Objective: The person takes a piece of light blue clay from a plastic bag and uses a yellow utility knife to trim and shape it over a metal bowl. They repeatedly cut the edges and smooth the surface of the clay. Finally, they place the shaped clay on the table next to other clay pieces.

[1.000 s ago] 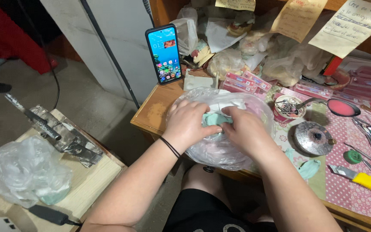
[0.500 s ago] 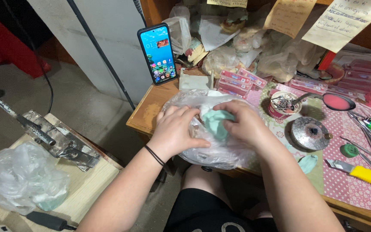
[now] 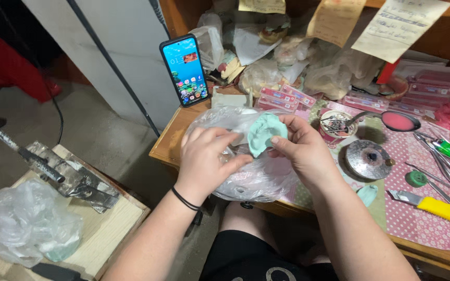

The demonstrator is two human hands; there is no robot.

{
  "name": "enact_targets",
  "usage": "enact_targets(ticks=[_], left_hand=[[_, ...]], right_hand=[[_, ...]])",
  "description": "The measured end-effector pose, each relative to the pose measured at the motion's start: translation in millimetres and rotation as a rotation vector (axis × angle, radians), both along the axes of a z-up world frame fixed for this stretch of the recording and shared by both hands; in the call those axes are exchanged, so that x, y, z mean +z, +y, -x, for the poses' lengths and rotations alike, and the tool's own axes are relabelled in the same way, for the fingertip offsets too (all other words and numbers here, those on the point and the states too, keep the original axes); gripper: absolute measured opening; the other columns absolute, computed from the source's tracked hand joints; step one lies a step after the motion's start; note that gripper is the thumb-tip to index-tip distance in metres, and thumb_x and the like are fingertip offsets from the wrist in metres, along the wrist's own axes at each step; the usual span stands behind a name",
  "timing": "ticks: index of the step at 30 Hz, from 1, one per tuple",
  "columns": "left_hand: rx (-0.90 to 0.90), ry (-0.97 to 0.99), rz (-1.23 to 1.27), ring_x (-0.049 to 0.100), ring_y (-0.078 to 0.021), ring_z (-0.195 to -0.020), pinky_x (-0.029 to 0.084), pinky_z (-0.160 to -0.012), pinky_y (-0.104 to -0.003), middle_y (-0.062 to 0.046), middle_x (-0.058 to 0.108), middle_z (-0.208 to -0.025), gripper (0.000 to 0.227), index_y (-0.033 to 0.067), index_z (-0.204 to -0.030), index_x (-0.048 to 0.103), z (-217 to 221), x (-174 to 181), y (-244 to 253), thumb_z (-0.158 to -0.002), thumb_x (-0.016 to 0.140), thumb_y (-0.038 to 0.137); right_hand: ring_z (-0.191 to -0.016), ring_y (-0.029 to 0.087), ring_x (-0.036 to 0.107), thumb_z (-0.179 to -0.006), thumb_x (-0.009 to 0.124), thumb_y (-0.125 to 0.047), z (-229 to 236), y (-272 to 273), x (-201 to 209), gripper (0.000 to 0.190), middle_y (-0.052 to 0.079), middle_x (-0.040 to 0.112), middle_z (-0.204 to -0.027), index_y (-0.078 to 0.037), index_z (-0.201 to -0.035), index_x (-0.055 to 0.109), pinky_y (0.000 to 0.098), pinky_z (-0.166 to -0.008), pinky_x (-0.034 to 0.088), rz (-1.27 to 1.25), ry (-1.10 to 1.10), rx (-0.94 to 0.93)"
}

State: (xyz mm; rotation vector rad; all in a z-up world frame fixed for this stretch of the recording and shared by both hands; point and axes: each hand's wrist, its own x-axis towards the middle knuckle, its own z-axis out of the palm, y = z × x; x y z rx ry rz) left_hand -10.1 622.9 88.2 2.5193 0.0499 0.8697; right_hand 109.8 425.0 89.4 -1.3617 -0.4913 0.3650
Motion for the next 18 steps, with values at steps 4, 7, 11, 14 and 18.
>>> enact_targets(ticks=[4, 7, 11, 14, 18], left_hand=[[-0.097, -0.205, 0.16, 0.07, -0.0226, -0.09, 0.053, -0.086, -0.034, 0.001, 0.077, -0.094, 0.054, 0.0185, -0.119, 0.077, -13, -1, -22, -0.075, 0.092, 0.046], [-0.293, 0.009, 0.735, 0.063, -0.0056, -0.071, 0.054, -0.073, -0.022, 0.003, 0.076, -0.08, 0.055, 0.013, -0.119, 0.078, -20, 1, -49, -0.07, 0.097, 0.028], [-0.475, 0.075, 1.119, 0.069, -0.0068, -0.062, 0.059, -0.06, -0.021, -0.008, 0.076, -0.072, 0.039, 0.0036, -0.111, 0.077, -35, 8, -88, -0.077, 0.093, 0.008], [-0.564, 0.164, 1.22, 0.07, -0.0049, -0.065, 0.06, -0.059, -0.02, -0.005, 0.076, -0.073, 0.036, 0.0037, -0.109, 0.077, -46, 2, -129, -0.076, 0.093, 0.006], [-0.626, 0.275, 1.309, 0.069, -0.0053, -0.065, 0.061, -0.055, -0.02, -0.004, 0.074, -0.075, 0.034, -0.0013, -0.108, 0.074, -49, 6, -180, -0.079, 0.09, 0.005]], right_hand=[[-0.081, 0.016, 0.073, -0.089, 0.071, 0.004, 10, -10, 8, 0.044, 0.012, 0.071, -0.094, 0.006, -0.13, 0.056, 0.0304, -0.07, 0.066, -0.108, 0.06, 0.007], [-0.078, 0.016, 0.073, -0.087, 0.074, 0.003, 23, -30, 24, 0.047, 0.011, 0.072, -0.092, 0.006, -0.13, 0.055, 0.0309, -0.07, 0.066, -0.109, 0.079, 0.0], [-0.076, 0.018, 0.075, -0.084, 0.077, 0.004, 30, -74, 21, 0.052, 0.015, 0.074, -0.089, 0.004, -0.133, 0.059, 0.0369, -0.071, 0.068, -0.033, 0.039, -0.074], [-0.086, 0.018, 0.075, -0.084, 0.076, 0.004, 38, -120, 22, 0.054, 0.014, 0.075, -0.098, 0.002, -0.135, 0.061, 0.0377, -0.077, 0.067, -0.009, -0.015, -0.125], [-0.104, 0.022, 0.073, -0.094, 0.065, -0.011, 46, -218, 37, 0.048, 0.016, 0.074, -0.119, -0.001, -0.14, 0.059, 0.042, -0.085, 0.063, 0.245, -0.209, -0.337]])
